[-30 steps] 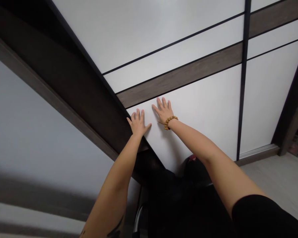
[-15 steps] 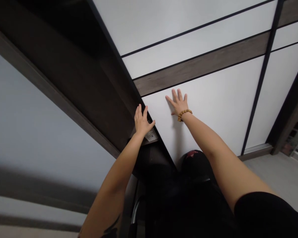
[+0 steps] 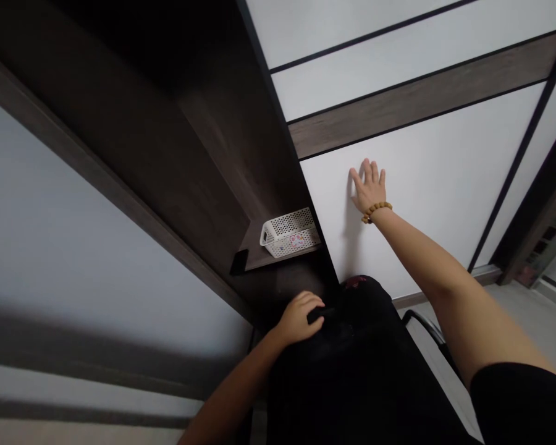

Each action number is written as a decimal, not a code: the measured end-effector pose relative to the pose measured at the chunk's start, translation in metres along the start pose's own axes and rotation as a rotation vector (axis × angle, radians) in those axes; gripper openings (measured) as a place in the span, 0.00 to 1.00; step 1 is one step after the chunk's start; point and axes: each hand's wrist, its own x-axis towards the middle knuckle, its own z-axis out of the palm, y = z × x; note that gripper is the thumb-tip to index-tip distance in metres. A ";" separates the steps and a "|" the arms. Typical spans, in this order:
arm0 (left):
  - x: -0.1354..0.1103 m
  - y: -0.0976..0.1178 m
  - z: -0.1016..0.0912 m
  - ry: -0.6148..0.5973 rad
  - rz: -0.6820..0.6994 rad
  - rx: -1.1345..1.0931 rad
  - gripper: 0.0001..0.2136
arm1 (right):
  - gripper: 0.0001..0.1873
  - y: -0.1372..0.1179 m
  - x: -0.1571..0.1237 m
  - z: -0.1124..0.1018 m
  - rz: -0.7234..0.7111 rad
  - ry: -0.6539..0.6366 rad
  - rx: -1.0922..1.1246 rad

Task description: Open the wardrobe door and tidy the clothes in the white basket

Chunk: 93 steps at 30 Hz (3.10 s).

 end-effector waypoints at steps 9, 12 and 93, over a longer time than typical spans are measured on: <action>-0.030 -0.011 0.046 -0.378 -0.203 0.011 0.46 | 0.70 -0.060 -0.029 0.035 0.005 -0.068 0.032; -0.025 -0.015 0.038 -0.282 -0.191 0.027 0.39 | 0.72 -0.064 -0.026 0.041 0.069 -0.069 0.031; 0.228 -0.364 -0.148 0.016 -0.776 0.319 0.59 | 0.76 -0.216 0.145 0.225 -0.075 -0.904 -0.237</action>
